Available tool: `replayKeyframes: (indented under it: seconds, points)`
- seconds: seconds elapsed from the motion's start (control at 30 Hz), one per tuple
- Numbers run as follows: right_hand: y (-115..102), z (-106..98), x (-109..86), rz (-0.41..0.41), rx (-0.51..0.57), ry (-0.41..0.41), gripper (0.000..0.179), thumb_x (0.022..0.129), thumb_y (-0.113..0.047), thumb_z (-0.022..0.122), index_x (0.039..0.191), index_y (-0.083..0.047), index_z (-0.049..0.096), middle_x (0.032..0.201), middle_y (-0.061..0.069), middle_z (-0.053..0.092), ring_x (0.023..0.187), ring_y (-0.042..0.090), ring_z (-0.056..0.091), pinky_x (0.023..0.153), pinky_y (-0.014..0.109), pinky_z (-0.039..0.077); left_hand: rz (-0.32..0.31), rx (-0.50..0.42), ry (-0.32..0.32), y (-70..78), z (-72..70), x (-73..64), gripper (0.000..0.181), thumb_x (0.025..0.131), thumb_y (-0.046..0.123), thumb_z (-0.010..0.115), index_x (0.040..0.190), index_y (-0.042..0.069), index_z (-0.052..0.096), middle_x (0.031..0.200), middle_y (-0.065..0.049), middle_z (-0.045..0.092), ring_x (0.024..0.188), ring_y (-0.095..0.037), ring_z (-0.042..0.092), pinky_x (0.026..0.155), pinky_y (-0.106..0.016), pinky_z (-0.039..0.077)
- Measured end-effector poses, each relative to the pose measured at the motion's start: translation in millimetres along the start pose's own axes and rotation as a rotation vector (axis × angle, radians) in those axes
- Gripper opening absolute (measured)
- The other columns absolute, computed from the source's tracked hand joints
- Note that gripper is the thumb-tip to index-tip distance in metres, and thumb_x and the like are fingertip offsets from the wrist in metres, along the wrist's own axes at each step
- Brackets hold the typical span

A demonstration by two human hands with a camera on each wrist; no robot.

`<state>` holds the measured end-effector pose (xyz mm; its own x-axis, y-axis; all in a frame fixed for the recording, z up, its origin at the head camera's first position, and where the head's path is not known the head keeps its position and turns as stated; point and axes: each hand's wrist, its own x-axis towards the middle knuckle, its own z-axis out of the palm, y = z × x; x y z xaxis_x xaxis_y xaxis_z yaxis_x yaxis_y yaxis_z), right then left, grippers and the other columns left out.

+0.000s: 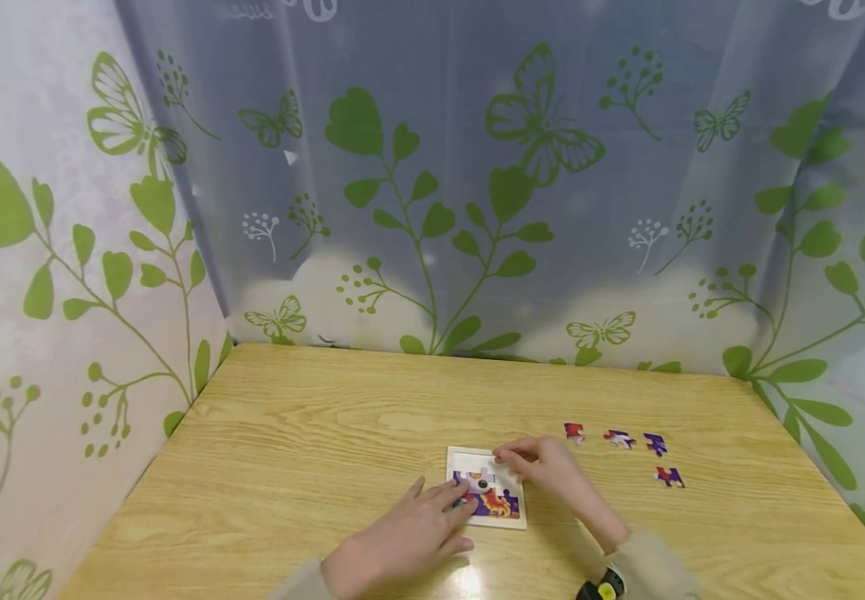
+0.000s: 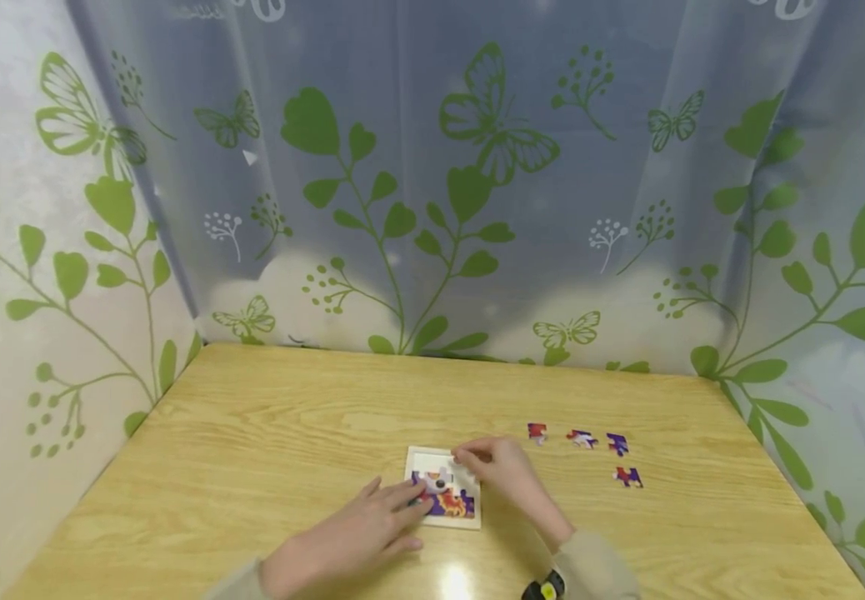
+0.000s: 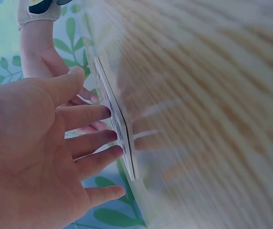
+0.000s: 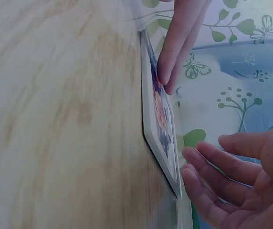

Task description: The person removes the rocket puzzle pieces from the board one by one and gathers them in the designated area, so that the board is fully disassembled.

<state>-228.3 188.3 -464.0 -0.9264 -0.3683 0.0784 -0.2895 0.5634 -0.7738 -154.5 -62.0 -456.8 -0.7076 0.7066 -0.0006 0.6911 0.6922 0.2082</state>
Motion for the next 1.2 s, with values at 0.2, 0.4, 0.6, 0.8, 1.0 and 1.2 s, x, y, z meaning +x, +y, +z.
replayKeyframes:
  seconds: [0.2, 0.4, 0.6, 0.8, 1.0, 1.2]
  points:
    - [-4, 8, 2.5, -0.013, -0.050, -0.028, 0.029, 0.101, -0.023, 0.063, 0.114, 0.000, 0.075, 0.105, 0.015, 0.076, 0.069, 0.013, 0.066, 0.061, 0.021, 0.053, 0.005, 0.007, -0.007, 1.5, 0.3, 0.7, 0.057, 0.105, 0.047, 0.047, 0.151, 0.013, 0.048, 0.161, -0.007, 0.036, 0.148, -0.025, 0.037, 0.118, -0.059, 0.031]
    - [-6, 11, 3.2, -0.004, -0.051, -0.054, 0.027, 0.101, -0.024, 0.063, 0.112, -0.003, 0.076, 0.108, 0.014, 0.076, 0.082, 0.018, 0.070, 0.068, 0.022, 0.056, 0.006, 0.020, -0.005, 1.3, 0.6, 0.8, 0.056, 0.104, 0.046, 0.049, 0.150, 0.013, 0.050, 0.160, -0.007, 0.038, 0.147, -0.025, 0.038, 0.117, -0.059, 0.032]
    - [-8, 12, 3.3, 0.003, -0.085, -0.041, 0.026, 0.101, -0.024, 0.063, 0.112, -0.006, 0.077, 0.111, 0.013, 0.075, 0.097, 0.027, 0.072, 0.082, 0.038, 0.060, 0.012, 0.038, -0.004, 2.4, -0.9, 0.2, 0.057, 0.104, 0.047, 0.048, 0.150, 0.014, 0.050, 0.160, -0.006, 0.039, 0.147, -0.024, 0.039, 0.116, -0.059, 0.033]
    - [-7, 11, 5.7, -0.002, -0.051, -0.040, 0.026, 0.101, -0.023, 0.063, 0.115, -0.006, 0.076, 0.116, 0.014, 0.074, 0.098, 0.027, 0.070, 0.083, 0.037, 0.059, 0.023, 0.050, -0.003, 1.7, -0.4, 1.0, 0.056, 0.105, 0.047, 0.048, 0.150, 0.014, 0.051, 0.160, -0.007, 0.039, 0.147, -0.025, 0.039, 0.115, -0.060, 0.035]
    - [-10, 12, 5.7, 0.003, 0.056, -0.065, 0.026, 0.093, -0.011, 0.072, 0.118, -0.004, 0.073, 0.112, 0.017, 0.073, 0.093, 0.028, 0.072, 0.078, 0.035, 0.061, 0.023, 0.060, -0.002, 0.3, 1.6, 2.3, 0.057, 0.105, 0.047, 0.048, 0.150, 0.014, 0.050, 0.160, -0.006, 0.039, 0.147, -0.024, 0.039, 0.114, -0.060, 0.036]
    - [-10, 16, 5.2, 0.025, 0.134, -0.066, 0.032, 0.089, -0.006, 0.076, 0.121, -0.001, 0.071, 0.112, 0.019, 0.072, 0.094, 0.033, 0.074, 0.078, 0.035, 0.062, 0.018, 0.074, -0.006, 0.5, 0.6, 2.0, 0.058, 0.104, 0.050, 0.048, 0.151, 0.015, 0.050, 0.160, -0.005, 0.039, 0.147, -0.024, 0.039, 0.114, -0.060, 0.037]
